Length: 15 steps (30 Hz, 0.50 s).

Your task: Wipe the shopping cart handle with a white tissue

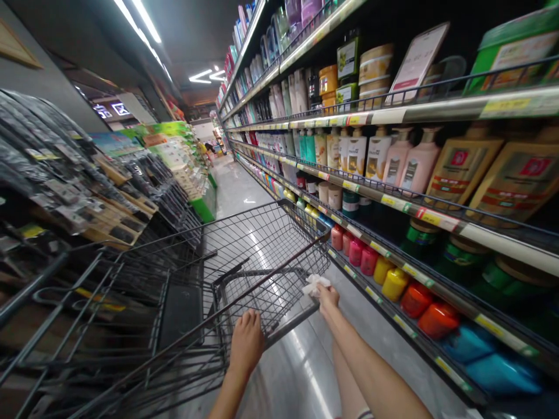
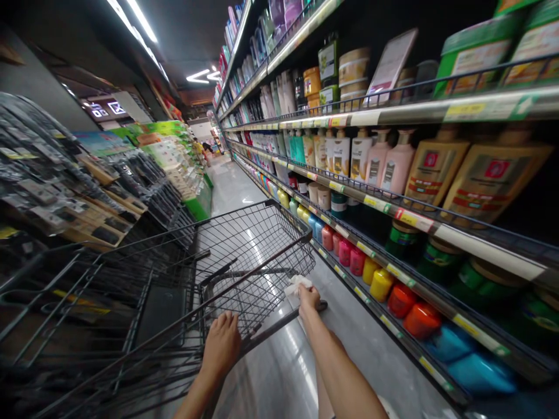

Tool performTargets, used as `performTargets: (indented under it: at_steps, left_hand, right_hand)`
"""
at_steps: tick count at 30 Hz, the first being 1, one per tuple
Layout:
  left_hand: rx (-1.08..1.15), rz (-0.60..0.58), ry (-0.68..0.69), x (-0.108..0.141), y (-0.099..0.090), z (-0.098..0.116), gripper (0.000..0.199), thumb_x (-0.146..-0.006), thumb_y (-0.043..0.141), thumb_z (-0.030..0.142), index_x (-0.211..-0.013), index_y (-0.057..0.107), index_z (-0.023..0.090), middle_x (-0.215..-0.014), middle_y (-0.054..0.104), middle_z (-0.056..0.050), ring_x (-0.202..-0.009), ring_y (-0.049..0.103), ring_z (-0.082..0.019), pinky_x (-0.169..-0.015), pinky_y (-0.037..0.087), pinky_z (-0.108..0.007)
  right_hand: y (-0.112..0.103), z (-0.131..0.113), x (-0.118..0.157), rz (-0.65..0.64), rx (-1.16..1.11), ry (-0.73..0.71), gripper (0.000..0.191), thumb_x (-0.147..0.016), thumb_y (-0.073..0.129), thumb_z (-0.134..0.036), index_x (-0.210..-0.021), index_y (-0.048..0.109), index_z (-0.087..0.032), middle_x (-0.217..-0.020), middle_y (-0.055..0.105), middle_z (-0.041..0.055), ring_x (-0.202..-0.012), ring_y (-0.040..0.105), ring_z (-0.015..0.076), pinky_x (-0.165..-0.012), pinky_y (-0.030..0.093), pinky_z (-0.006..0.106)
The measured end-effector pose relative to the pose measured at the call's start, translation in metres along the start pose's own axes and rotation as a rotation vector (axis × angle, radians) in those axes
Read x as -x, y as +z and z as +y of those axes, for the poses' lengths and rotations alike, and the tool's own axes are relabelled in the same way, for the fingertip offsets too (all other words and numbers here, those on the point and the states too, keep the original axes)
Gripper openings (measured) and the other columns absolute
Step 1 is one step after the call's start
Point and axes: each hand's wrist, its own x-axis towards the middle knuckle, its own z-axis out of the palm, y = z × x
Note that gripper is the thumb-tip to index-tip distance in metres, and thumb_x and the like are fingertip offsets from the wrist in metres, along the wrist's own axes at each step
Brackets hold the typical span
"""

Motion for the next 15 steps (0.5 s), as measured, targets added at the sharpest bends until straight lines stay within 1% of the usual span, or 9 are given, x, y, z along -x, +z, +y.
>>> performTargets:
  at_steps: [3, 6, 8, 11, 13, 15]
  left_hand:
    - [0.038, 0.011, 0.010, 0.005, 0.004, -0.003, 0.036, -0.076, 0.048, 0.011, -0.110, 0.059, 0.011, -0.108, 0.060, -0.013, -0.106, 0.049, -0.025, -0.092, 0.038, -0.038]
    - [0.068, 0.013, -0.008, 0.011, 0.011, -0.005, 0.037, -0.077, 0.049, 0.015, -0.112, 0.058, 0.010, -0.111, 0.061, -0.014, -0.109, 0.050, -0.026, -0.094, 0.037, -0.040]
    - [0.077, 0.009, -0.026, 0.015, 0.015, -0.007, 0.038, -0.077, 0.049, 0.017, -0.113, 0.058, 0.012, -0.114, 0.061, -0.014, -0.111, 0.050, -0.027, -0.095, 0.037, -0.041]
    - [0.071, -0.001, -0.033, 0.020, 0.017, -0.010, 0.037, -0.077, 0.050, 0.019, -0.113, 0.059, 0.015, -0.116, 0.062, -0.013, -0.111, 0.052, -0.027, -0.095, 0.038, -0.041]
    - [0.059, -0.005, -0.013, 0.021, 0.016, -0.014, 0.037, -0.077, 0.050, 0.020, -0.113, 0.058, 0.015, -0.115, 0.063, -0.013, -0.111, 0.053, -0.026, -0.095, 0.039, -0.041]
    - [0.060, -0.004, 0.024, 0.022, 0.014, -0.018, 0.037, -0.076, 0.050, 0.020, -0.112, 0.058, 0.016, -0.114, 0.063, -0.012, -0.111, 0.053, -0.026, -0.095, 0.040, -0.041]
  right_hand:
    - [0.019, -0.004, -0.002, 0.033, -0.055, 0.047, 0.019, -0.047, 0.063, -0.023, -0.064, 0.055, -0.019, -0.050, 0.060, -0.0030, -0.047, 0.059, 0.0161, -0.044, 0.047, 0.025]
    - [0.035, -0.011, 0.003, 0.031, -0.089, 0.041, 0.020, -0.048, 0.064, -0.023, -0.064, 0.054, -0.019, -0.052, 0.059, -0.0040, -0.047, 0.057, 0.0137, -0.044, 0.046, 0.023]
    - [0.042, -0.017, 0.011, 0.023, -0.103, 0.017, 0.020, -0.050, 0.064, -0.025, -0.065, 0.053, -0.019, -0.054, 0.058, -0.0043, -0.049, 0.056, 0.0124, -0.045, 0.045, 0.022]
    - [0.049, -0.031, 0.022, -0.016, -0.112, -0.048, 0.023, -0.051, 0.066, -0.027, -0.069, 0.054, -0.019, -0.061, 0.061, -0.0032, -0.055, 0.058, 0.0123, -0.052, 0.047, 0.023]
    - [0.053, -0.042, 0.027, -0.050, -0.107, -0.102, 0.023, -0.054, 0.065, -0.029, -0.072, 0.056, -0.018, -0.065, 0.062, -0.0025, -0.059, 0.058, 0.0125, -0.056, 0.047, 0.024]
    - [0.054, -0.051, 0.028, -0.070, -0.086, -0.148, 0.021, -0.056, 0.064, -0.029, -0.071, 0.056, -0.018, -0.064, 0.060, -0.0025, -0.058, 0.056, 0.0123, -0.055, 0.046, 0.024]
